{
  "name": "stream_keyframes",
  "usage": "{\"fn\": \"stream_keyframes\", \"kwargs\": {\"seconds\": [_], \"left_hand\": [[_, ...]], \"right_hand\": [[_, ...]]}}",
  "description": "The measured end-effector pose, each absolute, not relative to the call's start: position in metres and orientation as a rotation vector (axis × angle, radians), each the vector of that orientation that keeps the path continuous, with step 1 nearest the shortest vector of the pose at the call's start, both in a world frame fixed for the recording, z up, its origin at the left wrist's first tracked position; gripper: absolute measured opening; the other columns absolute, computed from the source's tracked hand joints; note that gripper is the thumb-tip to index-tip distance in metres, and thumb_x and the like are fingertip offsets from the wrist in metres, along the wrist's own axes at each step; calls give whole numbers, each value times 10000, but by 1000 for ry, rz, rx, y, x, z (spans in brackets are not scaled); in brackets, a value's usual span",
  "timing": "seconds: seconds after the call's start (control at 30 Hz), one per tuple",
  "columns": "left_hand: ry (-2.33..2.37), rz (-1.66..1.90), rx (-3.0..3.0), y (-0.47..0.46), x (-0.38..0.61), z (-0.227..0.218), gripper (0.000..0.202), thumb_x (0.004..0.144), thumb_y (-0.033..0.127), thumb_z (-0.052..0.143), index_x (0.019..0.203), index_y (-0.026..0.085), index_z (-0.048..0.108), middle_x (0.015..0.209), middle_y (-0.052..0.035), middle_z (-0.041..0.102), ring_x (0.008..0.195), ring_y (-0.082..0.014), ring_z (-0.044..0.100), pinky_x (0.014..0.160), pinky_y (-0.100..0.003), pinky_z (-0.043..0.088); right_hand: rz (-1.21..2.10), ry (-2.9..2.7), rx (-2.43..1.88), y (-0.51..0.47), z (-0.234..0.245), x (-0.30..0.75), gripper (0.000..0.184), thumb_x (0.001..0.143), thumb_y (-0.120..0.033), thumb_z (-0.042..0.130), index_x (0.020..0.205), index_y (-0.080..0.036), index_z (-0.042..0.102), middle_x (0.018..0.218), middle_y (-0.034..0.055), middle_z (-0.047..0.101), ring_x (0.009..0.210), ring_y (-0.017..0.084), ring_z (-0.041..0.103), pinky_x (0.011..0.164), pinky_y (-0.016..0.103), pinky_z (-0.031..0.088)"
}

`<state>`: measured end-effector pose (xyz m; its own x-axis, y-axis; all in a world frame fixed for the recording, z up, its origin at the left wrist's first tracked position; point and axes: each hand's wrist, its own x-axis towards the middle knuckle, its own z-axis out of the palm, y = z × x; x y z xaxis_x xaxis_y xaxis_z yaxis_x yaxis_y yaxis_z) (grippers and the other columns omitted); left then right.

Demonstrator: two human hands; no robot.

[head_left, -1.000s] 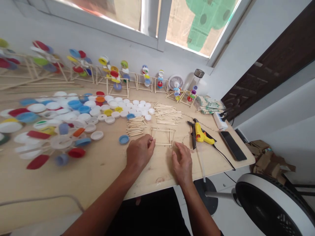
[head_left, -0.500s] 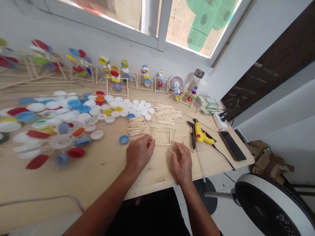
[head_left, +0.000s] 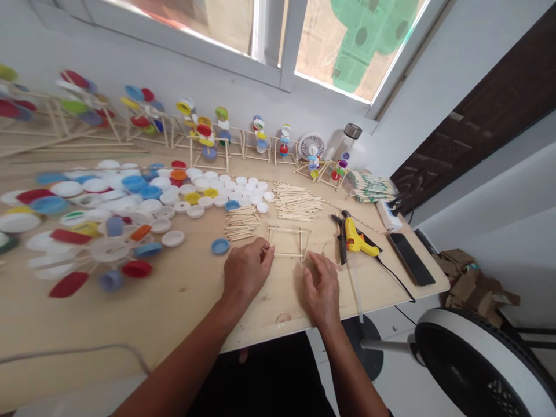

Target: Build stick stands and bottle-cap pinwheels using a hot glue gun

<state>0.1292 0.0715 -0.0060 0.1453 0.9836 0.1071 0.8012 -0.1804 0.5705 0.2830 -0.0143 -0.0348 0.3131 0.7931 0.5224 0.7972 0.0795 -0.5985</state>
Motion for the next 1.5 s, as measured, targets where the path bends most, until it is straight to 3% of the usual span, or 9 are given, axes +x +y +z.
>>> {"fn": "stream_keyframes", "kwargs": {"seconds": [0.67, 0.87, 1.03, 1.23, 1.37, 1.5], "left_hand": [[1702, 668, 2073, 72, 129, -7, 219, 899, 334, 485, 829, 230, 665, 672, -10, 689, 666, -188, 639, 611, -284, 374], [1695, 679, 2079, 72, 128, -8, 225, 902, 337, 476, 827, 233, 661, 676, -10, 697, 679, -189, 653, 628, -284, 395], [1680, 691, 2092, 71, 128, -8, 230, 900, 335, 467, 827, 236, 660, 701, -20, 716, 718, -201, 673, 649, -292, 413], [1672, 695, 2105, 71, 128, -7, 237, 903, 326, 461, 826, 226, 662, 734, -40, 731, 747, -216, 684, 671, -304, 422], [1660, 691, 2107, 71, 128, -7, 247, 909, 317, 452, 826, 221, 664, 728, -43, 726, 743, -219, 682, 673, -309, 422], [1648, 689, 2108, 71, 127, -6, 240, 907, 302, 462, 822, 218, 670, 718, -44, 721, 745, -225, 683, 678, -314, 421]], "right_hand": [[-11, -1443, -1693, -15, -35, 283, 302, 932, -269, 497, 1175, -171, 648, 1138, 144, 698, 1090, 266, 626, 984, 499, 497], [-141, -1469, -1542, -23, -24, 276, 336, 941, -183, 472, 1244, -185, 618, 1163, 146, 687, 1139, 257, 622, 984, 499, 514], [215, -1444, -1451, -21, -11, 248, 364, 963, -207, 451, 1288, -202, 614, 1260, 129, 672, 1219, 229, 608, 1060, 469, 493], [633, -1102, -1396, 19, -9, 229, 444, 951, -292, 464, 1357, -159, 584, 1433, 126, 578, 1357, 229, 516, 1174, 457, 368], [728, -889, -1353, 52, -8, 226, 513, 916, -278, 458, 1404, -138, 528, 1477, 126, 535, 1387, 221, 484, 1206, 458, 304], [755, -746, -1282, 75, -7, 222, 523, 883, -263, 458, 1381, -122, 535, 1442, 137, 568, 1332, 222, 543, 1179, 460, 346]]}}
